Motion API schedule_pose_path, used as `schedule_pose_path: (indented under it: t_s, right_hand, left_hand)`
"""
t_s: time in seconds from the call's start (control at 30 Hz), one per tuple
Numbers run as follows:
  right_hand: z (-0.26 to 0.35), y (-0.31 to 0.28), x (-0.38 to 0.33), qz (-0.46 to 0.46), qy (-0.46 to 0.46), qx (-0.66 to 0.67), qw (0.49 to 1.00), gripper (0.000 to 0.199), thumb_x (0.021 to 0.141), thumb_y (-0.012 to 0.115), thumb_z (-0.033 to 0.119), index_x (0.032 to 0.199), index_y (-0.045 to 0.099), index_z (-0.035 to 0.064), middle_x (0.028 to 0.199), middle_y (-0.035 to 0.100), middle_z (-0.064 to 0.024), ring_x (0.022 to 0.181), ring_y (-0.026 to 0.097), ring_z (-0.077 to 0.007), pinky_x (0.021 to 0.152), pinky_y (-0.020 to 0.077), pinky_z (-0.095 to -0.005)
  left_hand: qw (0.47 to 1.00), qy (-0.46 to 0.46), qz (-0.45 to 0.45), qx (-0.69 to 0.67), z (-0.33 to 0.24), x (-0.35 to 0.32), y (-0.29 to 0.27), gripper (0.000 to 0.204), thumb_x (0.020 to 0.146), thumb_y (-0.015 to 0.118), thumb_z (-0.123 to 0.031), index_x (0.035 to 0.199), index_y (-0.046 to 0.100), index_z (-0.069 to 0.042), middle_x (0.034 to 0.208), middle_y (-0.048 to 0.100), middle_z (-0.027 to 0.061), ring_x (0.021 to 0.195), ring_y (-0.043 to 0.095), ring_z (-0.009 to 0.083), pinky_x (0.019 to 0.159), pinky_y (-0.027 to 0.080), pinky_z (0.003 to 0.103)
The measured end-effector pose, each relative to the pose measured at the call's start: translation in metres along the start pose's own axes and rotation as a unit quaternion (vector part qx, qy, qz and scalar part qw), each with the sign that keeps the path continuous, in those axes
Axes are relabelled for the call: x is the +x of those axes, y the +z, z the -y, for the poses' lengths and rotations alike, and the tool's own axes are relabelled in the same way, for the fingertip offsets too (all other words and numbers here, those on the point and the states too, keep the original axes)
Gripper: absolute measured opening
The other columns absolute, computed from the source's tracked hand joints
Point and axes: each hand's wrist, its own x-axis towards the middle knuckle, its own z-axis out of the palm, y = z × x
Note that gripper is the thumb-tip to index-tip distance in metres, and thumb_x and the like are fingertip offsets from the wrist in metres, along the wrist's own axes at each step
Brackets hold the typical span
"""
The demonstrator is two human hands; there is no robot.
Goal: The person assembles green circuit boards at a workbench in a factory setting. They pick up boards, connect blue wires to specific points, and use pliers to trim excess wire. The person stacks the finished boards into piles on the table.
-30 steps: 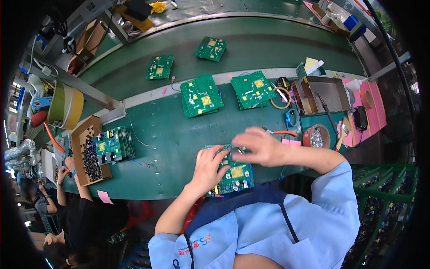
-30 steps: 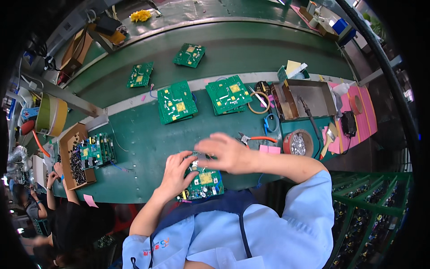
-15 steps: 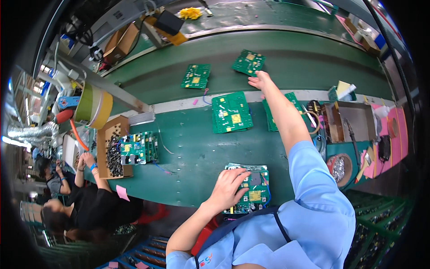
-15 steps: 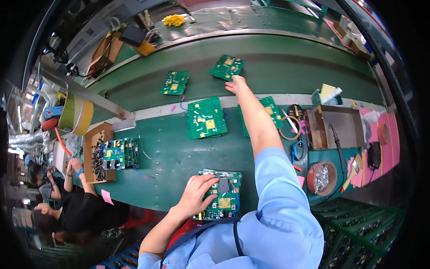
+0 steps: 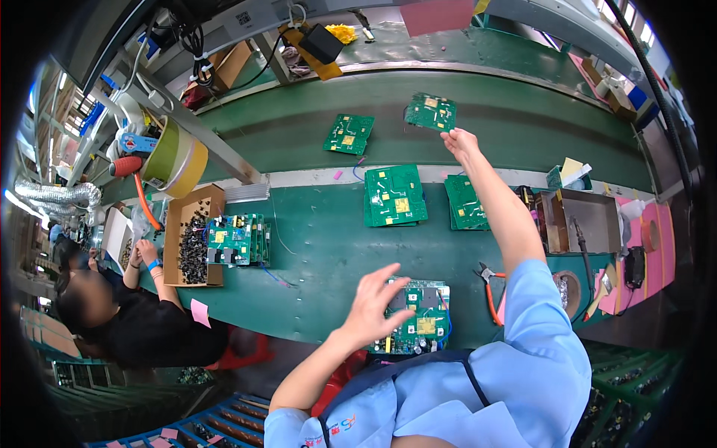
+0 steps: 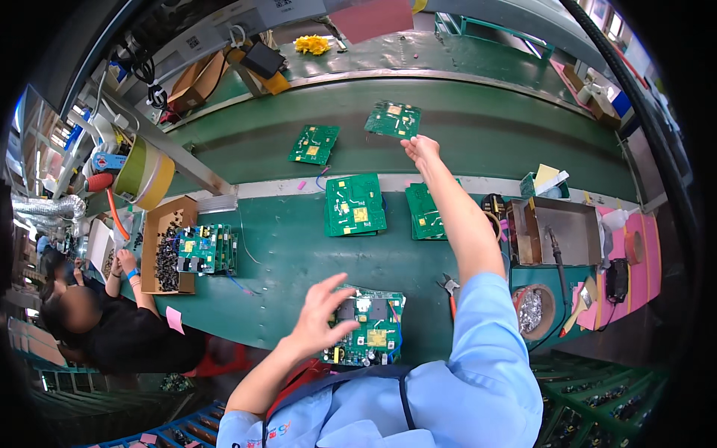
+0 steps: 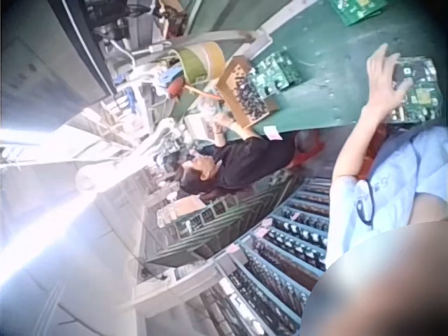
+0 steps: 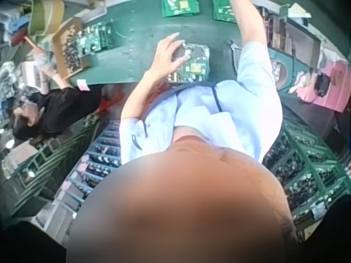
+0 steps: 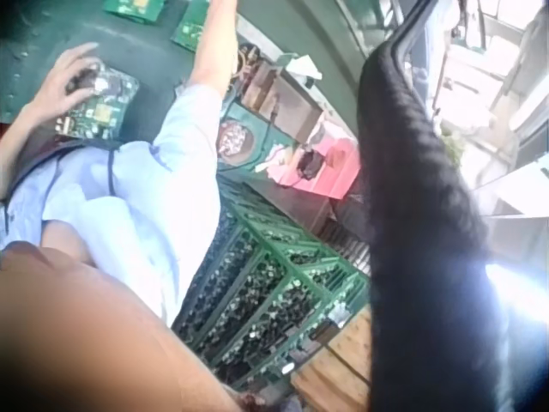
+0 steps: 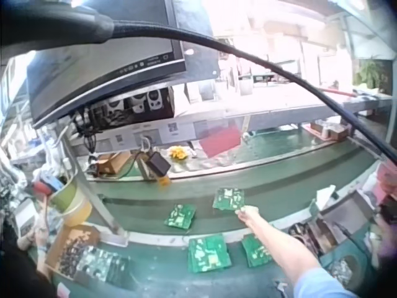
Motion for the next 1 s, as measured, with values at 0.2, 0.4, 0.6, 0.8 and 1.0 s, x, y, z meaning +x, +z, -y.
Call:
schedule_pose_path:
  t_s: [0.2,0.4,0.6,0.8,1.0]
  right_hand:
    - [0.041,-0.019,-0.105,0.273,-0.049,-0.13,0.952,0.026,0.077,0.044,0.006,0.101,0.047,-0.0015,0.074,0.055,-0.0076,0.061,0.053,-0.0121,0.058,0.0429,-0.0241]
    - [0.054,-0.016,-0.209,0.394,-0.035,-0.185,0.9,0.02,0.077,0.045,0.008,0.093,0.054,-0.0016,0.074,0.055,-0.0024,0.055,0.047,-0.0075,0.054,0.0401,-0.02]
    - [0.051,-0.022,-0.249,0.412,-0.047,-0.212,0.885,0.018,0.076,0.046,0.008,0.089,0.056,-0.0005,0.071,0.055,-0.0008,0.053,0.046,-0.0053,0.049,0.0374,-0.017]
    - [0.053,-0.033,-0.26,0.383,-0.064,-0.202,0.899,0.018,0.076,0.045,0.007,0.087,0.056,-0.0013,0.069,0.055,-0.0013,0.052,0.045,-0.005,0.048,0.036,-0.0167]
    - [0.056,-0.044,-0.264,0.373,-0.059,-0.187,0.907,0.019,0.076,0.046,0.006,0.089,0.055,-0.0034,0.07,0.054,-0.0016,0.052,0.043,-0.0049,0.048,0.0352,-0.017]
  left_hand:
    - [0.904,-0.219,-0.149,-0.336,0.032,0.007,-0.035,0.032,0.076,0.053,-0.017,0.104,0.046,-0.003,0.106,0.046,0.0111,0.098,0.046,0.0197,0.083,0.035,0.029]
    - [0.758,-0.242,-0.143,-0.589,0.049,0.035,-0.059,0.057,0.083,0.031,-0.046,0.115,0.032,0.001,0.104,0.048,0.0139,0.088,0.051,0.0222,0.072,0.043,0.033]
    - [0.734,-0.166,0.019,-0.659,0.045,0.034,-0.06,0.049,0.085,0.028,-0.043,0.107,0.043,-0.001,0.095,0.054,0.0101,0.082,0.054,0.019,0.068,0.045,0.034]
    - [0.817,-0.224,-0.083,-0.524,0.061,0.024,-0.05,0.057,0.081,0.03,-0.05,0.102,0.044,0.001,0.077,0.055,0.0069,0.061,0.052,0.0101,0.049,0.04,0.021]
    - [0.712,-0.251,0.109,-0.646,0.052,0.016,-0.045,0.069,0.079,0.022,-0.056,0.108,0.032,0.005,0.085,0.054,0.0198,0.057,0.057,0.0205,0.045,0.047,0.026]
